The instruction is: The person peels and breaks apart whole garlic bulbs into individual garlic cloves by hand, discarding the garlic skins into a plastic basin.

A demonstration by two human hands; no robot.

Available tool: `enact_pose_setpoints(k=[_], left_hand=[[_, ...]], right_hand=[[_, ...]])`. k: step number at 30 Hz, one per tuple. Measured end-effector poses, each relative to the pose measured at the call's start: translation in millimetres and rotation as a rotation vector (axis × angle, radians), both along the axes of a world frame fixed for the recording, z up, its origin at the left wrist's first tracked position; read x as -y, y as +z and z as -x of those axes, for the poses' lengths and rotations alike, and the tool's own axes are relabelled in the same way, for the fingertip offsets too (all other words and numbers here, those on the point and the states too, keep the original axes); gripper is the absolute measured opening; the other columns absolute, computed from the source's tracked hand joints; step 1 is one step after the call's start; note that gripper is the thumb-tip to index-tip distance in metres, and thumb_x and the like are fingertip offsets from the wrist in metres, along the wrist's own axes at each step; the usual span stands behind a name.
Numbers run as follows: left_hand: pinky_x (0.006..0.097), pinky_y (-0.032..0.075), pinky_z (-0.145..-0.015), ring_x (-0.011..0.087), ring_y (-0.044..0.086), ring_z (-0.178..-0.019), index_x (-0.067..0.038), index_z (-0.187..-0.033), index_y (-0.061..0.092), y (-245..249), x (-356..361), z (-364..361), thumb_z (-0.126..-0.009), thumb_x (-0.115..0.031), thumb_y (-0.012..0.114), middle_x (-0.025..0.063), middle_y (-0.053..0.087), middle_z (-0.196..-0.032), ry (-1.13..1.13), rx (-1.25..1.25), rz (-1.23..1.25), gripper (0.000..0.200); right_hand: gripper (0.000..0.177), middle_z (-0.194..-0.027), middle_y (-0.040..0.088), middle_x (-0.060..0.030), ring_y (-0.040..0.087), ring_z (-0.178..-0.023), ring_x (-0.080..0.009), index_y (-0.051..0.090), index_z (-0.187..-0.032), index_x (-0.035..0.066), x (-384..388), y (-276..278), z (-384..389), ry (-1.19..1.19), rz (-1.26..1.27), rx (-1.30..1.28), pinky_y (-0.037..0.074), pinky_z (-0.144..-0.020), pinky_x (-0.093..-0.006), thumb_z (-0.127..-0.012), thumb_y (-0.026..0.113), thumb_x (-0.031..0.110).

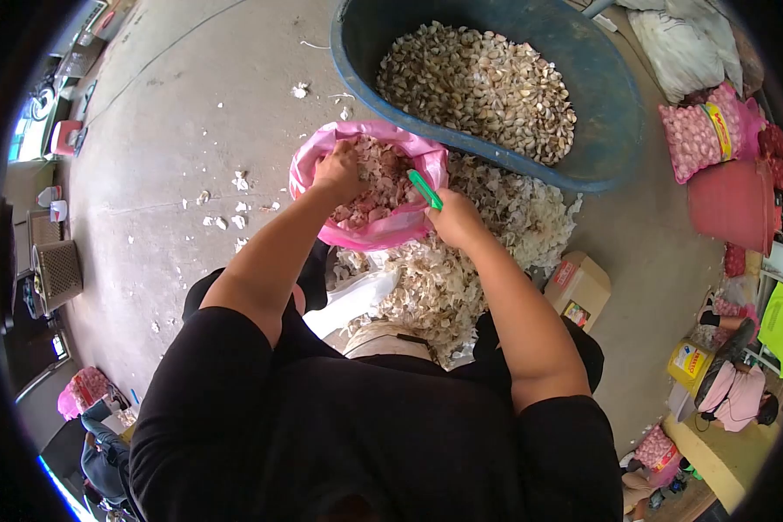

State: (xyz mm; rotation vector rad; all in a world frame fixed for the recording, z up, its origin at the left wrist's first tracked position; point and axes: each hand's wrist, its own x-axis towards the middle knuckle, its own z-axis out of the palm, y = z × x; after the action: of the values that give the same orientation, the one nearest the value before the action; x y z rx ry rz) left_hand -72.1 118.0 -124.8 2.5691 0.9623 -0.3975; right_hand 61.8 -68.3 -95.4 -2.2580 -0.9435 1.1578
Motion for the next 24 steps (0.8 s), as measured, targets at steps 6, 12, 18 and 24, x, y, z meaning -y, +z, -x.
enact_pose_setpoints(k=[6,12,18,24], left_hand=[[0.0337,0.045,-0.079,0.0218,0.053,-0.097,-0.007,-0.109,0.051,25.8,10.5,22.1,-0.075,-0.018,0.057,0.0112,0.055,-0.105,0.756,0.6,1.178,0.037],[0.035,0.045,-0.072,0.0212,0.055,-0.084,-0.009,-0.102,0.051,72.7,53.7,22.6,-0.083,-0.028,0.045,0.0083,0.056,-0.094,0.811,0.943,1.791,0.027],[0.0281,0.044,-0.057,0.0152,0.054,-0.068,-0.008,-0.09,0.054,112.4,103.7,2.0,-0.085,-0.049,0.041,0.0046,0.057,-0.077,0.798,0.887,1.521,0.043],[0.0282,0.043,-0.057,0.0148,0.052,-0.064,-0.001,-0.087,0.053,130.8,138.4,-9.6,-0.088,-0.045,0.037,0.005,0.055,-0.076,0.691,1.11,1.324,0.047]], right_hand=[[0.027,-0.07,0.056,-0.0106,0.056,-0.058,-0.021,0.048,-0.105,0.003,23.2,47.4,17.0,-0.006,-0.078,-0.024,0.045,-0.052,-0.0328,-0.08,0.054,0.013],[0.038,-0.081,0.059,-0.0201,0.058,-0.067,-0.034,0.046,-0.114,0.009,61.3,115.3,49.5,-0.001,-0.27,0.232,0.045,-0.063,-0.0415,-0.078,0.055,0.018],[0.04,-0.078,0.059,-0.0202,0.056,-0.07,-0.0379,0.044,-0.117,0.012,89.9,173.0,76.0,-0.01,-0.286,0.41,0.044,-0.062,-0.0448,-0.078,0.053,0.017],[0.041,-0.071,0.058,-0.0182,0.056,-0.065,-0.0374,0.045,-0.119,0.015,115.1,184.3,93.8,-0.025,-0.263,0.543,0.044,-0.06,-0.0449,-0.078,0.052,0.016]])
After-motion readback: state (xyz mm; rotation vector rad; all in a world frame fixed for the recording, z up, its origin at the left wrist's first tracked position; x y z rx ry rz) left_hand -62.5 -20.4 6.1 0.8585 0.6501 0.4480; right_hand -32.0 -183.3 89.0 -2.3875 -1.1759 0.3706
